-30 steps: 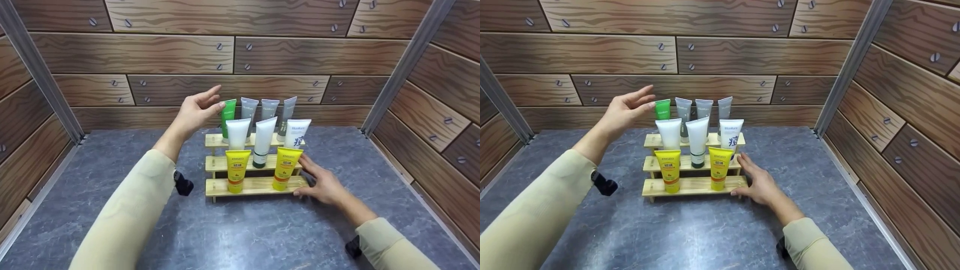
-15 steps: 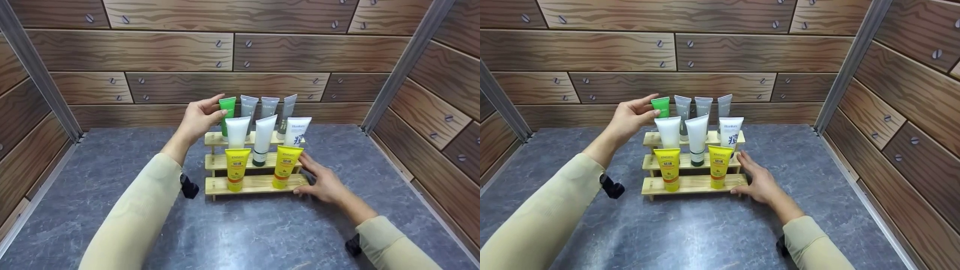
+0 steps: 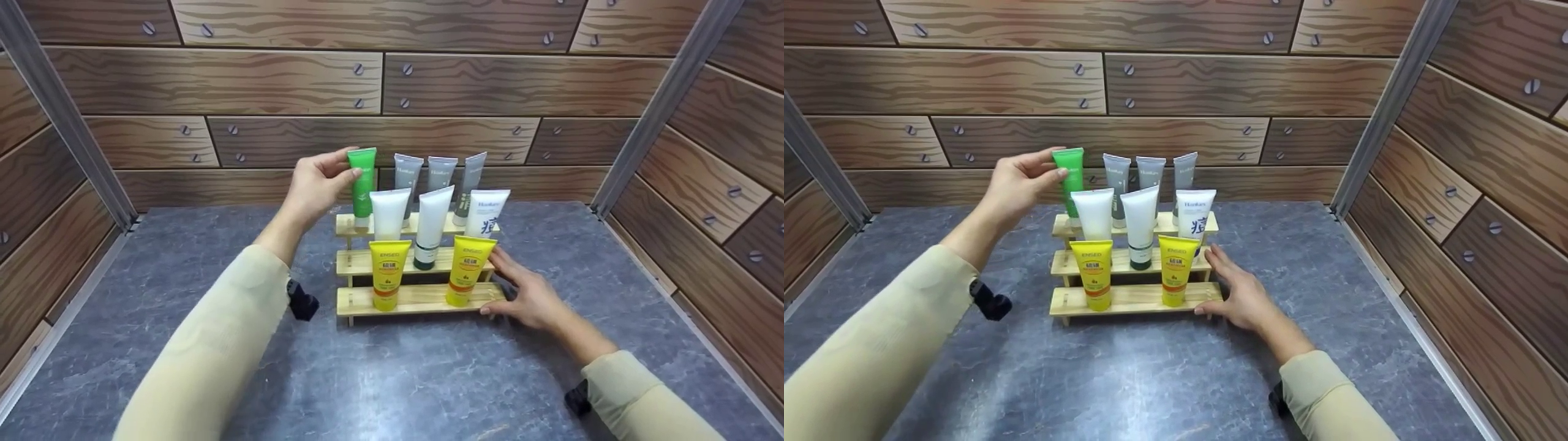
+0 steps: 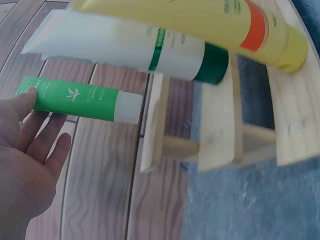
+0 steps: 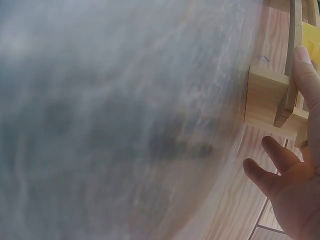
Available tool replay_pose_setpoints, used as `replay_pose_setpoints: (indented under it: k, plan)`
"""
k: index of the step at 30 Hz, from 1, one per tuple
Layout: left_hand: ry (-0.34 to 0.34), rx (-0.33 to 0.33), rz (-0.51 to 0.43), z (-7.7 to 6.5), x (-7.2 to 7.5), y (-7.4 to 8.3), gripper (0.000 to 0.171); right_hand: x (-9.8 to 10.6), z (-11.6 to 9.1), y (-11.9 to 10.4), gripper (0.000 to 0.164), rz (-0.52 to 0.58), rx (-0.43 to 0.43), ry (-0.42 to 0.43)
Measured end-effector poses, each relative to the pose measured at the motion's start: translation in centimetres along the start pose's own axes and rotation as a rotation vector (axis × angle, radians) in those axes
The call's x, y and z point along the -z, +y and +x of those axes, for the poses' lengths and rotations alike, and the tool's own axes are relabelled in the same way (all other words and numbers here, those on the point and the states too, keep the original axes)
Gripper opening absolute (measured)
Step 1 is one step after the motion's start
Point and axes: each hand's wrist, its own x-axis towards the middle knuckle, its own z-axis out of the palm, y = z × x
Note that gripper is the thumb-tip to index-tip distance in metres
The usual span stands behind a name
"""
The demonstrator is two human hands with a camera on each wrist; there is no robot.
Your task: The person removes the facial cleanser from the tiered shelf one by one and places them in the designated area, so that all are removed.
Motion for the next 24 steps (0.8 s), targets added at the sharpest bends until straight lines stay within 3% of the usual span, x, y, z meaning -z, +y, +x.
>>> replay_pose_setpoints:
  k: [12,20,24]
  plan:
    - [0.095,-0.017,0.098,-0.3,5.1,1.3,0.05,0.0,0.2,0.3,0.113,-0.005,0.042,0.013]
    - [0.117,0.022,0.142,-1.4,7.7,0.0,0.056,0.0,0.1,0.3,0.115,-0.007,0.016,-0.01]
    - [0.145,0.015,0.136,-1.8,8.4,-1.0,0.047,0.0,0.3,0.3,0.115,-0.001,0.016,-0.008]
